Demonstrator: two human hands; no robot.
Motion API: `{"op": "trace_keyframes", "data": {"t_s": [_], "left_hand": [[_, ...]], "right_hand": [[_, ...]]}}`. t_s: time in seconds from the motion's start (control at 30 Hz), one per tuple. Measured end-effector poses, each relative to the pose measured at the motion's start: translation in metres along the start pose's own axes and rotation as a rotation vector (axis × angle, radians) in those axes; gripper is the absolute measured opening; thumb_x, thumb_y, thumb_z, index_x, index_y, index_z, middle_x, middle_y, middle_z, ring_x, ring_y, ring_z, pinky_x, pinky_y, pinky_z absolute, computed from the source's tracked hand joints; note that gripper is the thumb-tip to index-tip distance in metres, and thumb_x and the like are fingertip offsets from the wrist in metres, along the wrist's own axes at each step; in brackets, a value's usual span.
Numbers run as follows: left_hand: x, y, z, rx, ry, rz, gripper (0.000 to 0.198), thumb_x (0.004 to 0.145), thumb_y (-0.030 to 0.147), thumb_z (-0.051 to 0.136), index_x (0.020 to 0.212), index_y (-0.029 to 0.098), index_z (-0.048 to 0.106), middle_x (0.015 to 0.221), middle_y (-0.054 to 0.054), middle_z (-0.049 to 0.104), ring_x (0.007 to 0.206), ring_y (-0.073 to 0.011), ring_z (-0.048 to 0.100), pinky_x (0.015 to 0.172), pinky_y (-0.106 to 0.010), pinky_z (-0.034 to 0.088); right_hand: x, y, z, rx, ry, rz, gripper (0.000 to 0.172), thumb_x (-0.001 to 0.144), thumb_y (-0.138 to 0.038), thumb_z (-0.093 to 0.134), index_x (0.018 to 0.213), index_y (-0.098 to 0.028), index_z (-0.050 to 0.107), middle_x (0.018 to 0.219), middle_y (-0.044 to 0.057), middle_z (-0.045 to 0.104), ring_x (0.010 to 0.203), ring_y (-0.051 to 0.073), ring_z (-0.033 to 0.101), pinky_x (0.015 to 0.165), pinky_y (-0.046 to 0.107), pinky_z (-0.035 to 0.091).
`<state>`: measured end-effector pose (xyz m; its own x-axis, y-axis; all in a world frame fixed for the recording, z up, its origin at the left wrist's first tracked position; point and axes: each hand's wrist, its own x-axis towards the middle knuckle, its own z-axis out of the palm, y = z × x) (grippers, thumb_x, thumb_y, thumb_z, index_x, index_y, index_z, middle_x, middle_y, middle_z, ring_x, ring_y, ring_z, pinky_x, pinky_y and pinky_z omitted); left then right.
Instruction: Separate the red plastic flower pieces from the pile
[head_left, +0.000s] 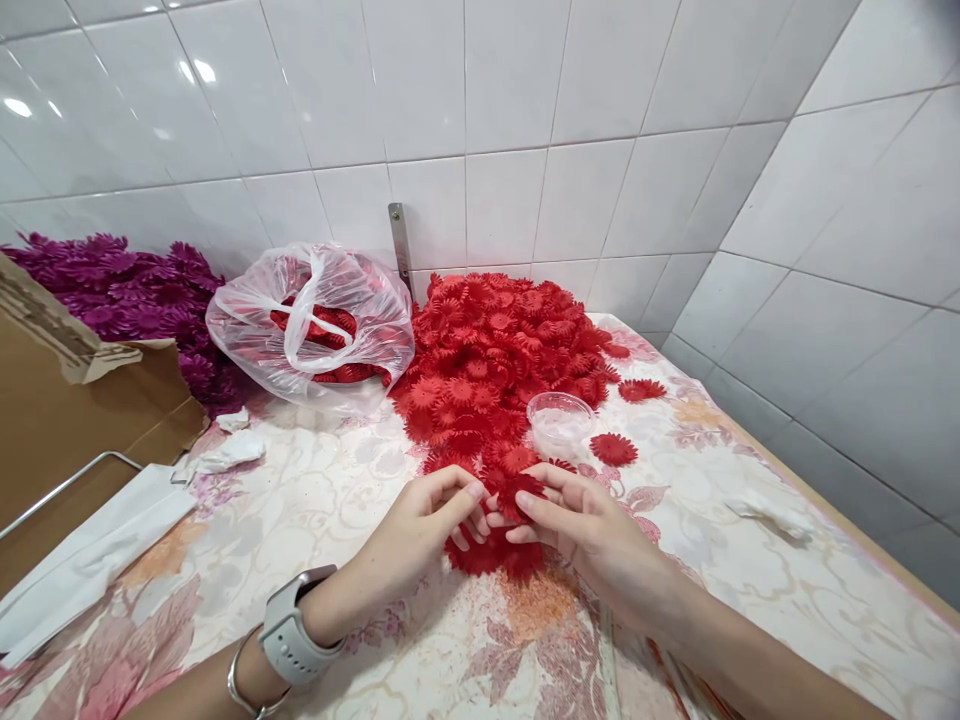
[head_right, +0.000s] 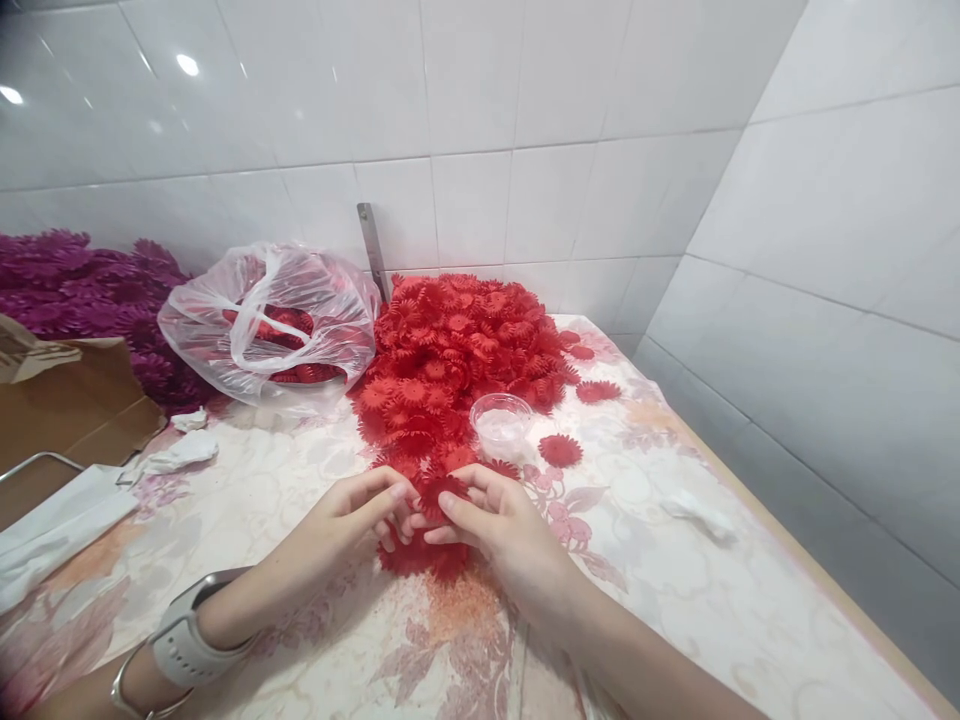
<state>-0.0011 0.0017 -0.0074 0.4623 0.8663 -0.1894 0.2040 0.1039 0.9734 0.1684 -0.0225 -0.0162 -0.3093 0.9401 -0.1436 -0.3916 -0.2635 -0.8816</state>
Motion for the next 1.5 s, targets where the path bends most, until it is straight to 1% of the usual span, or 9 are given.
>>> {"op": "trace_keyframes", "data": {"t_s": [0.1, 0.23, 0.53, 0.77, 0.97, 1.17, 1.3, 1.43, 1.5], "left_hand": [[0.001, 0.000, 0.000, -0.008, 0.037, 0.012, 0.024, 0.083, 0.037, 0.046, 0.075, 0.016, 0.054, 0.066, 0.001, 0.059, 0.059, -0.0100, 0.054, 0.055, -0.021, 0.041], [-0.002, 0.002, 0.001, 0.015, 0.052, 0.057, 0.021, 0.081, 0.037, 0.051, 0.077, 0.016, 0.056, 0.065, 0.001, 0.058, 0.059, -0.0099, 0.053, 0.057, -0.021, 0.042], [-0.008, 0.007, 0.006, 0.059, 0.047, 0.145, 0.020, 0.070, 0.032, 0.066, 0.080, 0.017, 0.058, 0.081, -0.001, 0.061, 0.074, -0.0147, 0.059, 0.064, -0.024, 0.047], [-0.006, 0.005, 0.004, -0.132, 0.001, 0.064, 0.018, 0.073, 0.030, 0.063, 0.082, 0.016, 0.057, 0.071, -0.001, 0.062, 0.066, -0.0127, 0.059, 0.063, -0.025, 0.047], [-0.002, 0.004, 0.001, -0.187, 0.061, 0.053, 0.025, 0.068, 0.030, 0.068, 0.086, 0.016, 0.058, 0.080, -0.001, 0.061, 0.070, -0.0114, 0.057, 0.062, -0.023, 0.045], [-0.002, -0.002, 0.008, -0.234, 0.026, 0.009, 0.026, 0.064, 0.023, 0.070, 0.084, 0.017, 0.055, 0.076, 0.001, 0.058, 0.063, -0.0085, 0.056, 0.060, -0.021, 0.044], [-0.005, -0.001, 0.013, -0.282, 0.065, -0.028, 0.026, 0.065, 0.025, 0.070, 0.081, 0.018, 0.051, 0.071, 0.002, 0.057, 0.063, -0.0098, 0.057, 0.058, -0.021, 0.043], [-0.006, 0.003, 0.011, -0.241, 0.067, 0.026, 0.022, 0.066, 0.025, 0.069, 0.079, 0.018, 0.052, 0.079, 0.000, 0.059, 0.075, -0.0134, 0.058, 0.065, -0.025, 0.046], [-0.006, 0.004, 0.008, -0.217, 0.115, 0.051, 0.020, 0.069, 0.027, 0.066, 0.081, 0.018, 0.053, 0.083, -0.001, 0.059, 0.078, -0.0140, 0.057, 0.067, -0.025, 0.047]], "right_hand": [[0.000, 0.001, -0.001, -0.020, -0.008, 0.006, 0.020, 0.071, -0.029, 0.068, 0.084, -0.015, 0.066, 0.078, 0.004, 0.066, 0.072, 0.014, 0.063, 0.076, 0.029, 0.050], [-0.001, 0.000, 0.000, -0.098, 0.055, 0.042, 0.018, 0.067, -0.030, 0.071, 0.074, -0.014, 0.068, 0.066, 0.001, 0.065, 0.061, 0.012, 0.063, 0.065, 0.024, 0.051], [-0.003, 0.002, 0.003, -0.178, 0.137, 0.041, 0.026, 0.061, -0.035, 0.073, 0.060, -0.015, 0.056, 0.054, -0.001, 0.062, 0.051, 0.011, 0.059, 0.054, 0.023, 0.048], [-0.004, -0.003, 0.005, -0.261, 0.047, -0.003, 0.015, 0.072, -0.031, 0.062, 0.070, -0.016, 0.061, 0.061, 0.000, 0.061, 0.055, 0.011, 0.057, 0.056, 0.024, 0.046], [-0.003, -0.007, 0.001, -0.431, 0.040, -0.065, 0.018, 0.075, -0.024, 0.053, 0.092, -0.020, 0.059, 0.059, -0.005, 0.051, 0.051, 0.009, 0.047, 0.053, 0.023, 0.039], [-0.002, -0.003, 0.001, -0.489, 0.066, -0.054, 0.015, 0.074, -0.031, 0.059, 0.076, -0.017, 0.054, 0.063, -0.003, 0.051, 0.058, 0.010, 0.046, 0.053, 0.022, 0.036], [-0.004, -0.001, 0.004, -0.441, 0.053, -0.094, 0.014, 0.074, -0.031, 0.062, 0.080, -0.019, 0.058, 0.069, -0.002, 0.057, 0.065, 0.011, 0.052, 0.060, 0.023, 0.041], [-0.004, 0.001, 0.004, -0.325, 0.209, -0.125, 0.016, 0.073, -0.034, 0.063, 0.074, -0.019, 0.061, 0.073, -0.001, 0.061, 0.069, 0.013, 0.058, 0.065, 0.025, 0.045], [-0.003, 0.000, 0.002, -0.274, 0.273, -0.111, 0.020, 0.071, -0.036, 0.065, 0.081, -0.019, 0.063, 0.074, 0.000, 0.063, 0.067, 0.014, 0.059, 0.064, 0.027, 0.047]]}}
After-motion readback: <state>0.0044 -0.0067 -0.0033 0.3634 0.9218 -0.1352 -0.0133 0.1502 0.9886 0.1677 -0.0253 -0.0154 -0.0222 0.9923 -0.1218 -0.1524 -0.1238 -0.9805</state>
